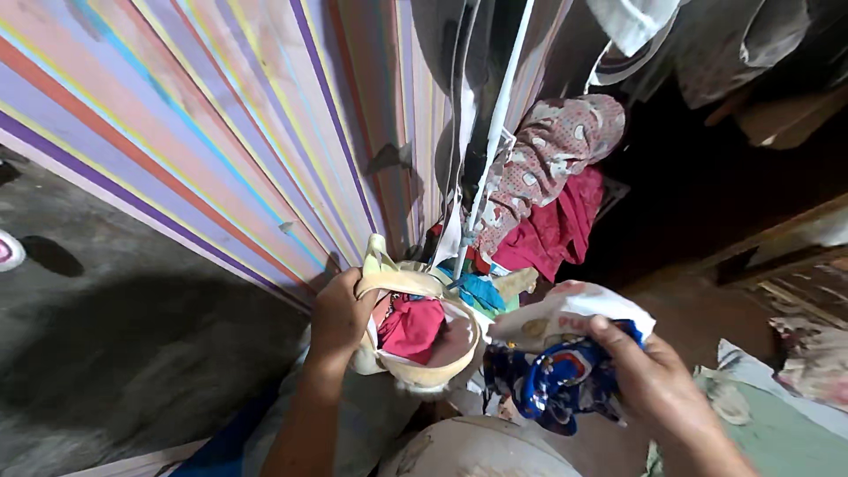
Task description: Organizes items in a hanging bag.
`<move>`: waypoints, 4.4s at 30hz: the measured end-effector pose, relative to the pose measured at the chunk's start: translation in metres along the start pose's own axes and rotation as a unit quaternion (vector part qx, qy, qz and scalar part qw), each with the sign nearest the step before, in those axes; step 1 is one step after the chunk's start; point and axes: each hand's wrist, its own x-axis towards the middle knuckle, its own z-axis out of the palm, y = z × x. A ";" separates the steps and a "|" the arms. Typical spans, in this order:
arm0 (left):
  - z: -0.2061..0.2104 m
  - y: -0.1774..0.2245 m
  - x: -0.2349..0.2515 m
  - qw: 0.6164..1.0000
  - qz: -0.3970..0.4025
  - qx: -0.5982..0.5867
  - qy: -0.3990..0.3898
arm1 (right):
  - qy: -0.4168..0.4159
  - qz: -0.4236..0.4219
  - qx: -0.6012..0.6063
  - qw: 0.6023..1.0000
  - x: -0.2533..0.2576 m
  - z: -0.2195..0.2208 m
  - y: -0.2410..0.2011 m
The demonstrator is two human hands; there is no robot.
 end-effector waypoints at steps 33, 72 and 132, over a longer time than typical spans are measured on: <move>-0.005 -0.006 -0.010 0.994 0.102 0.011 -0.041 | -0.471 -0.140 -0.485 0.724 0.043 0.148 0.055; -0.005 -0.014 -0.003 0.994 0.113 0.006 0.005 | -0.491 -0.033 -0.537 0.686 0.039 0.194 0.025; -0.029 -0.015 0.018 0.987 0.068 0.020 -0.144 | -0.481 -0.021 -0.496 0.723 0.061 0.199 0.017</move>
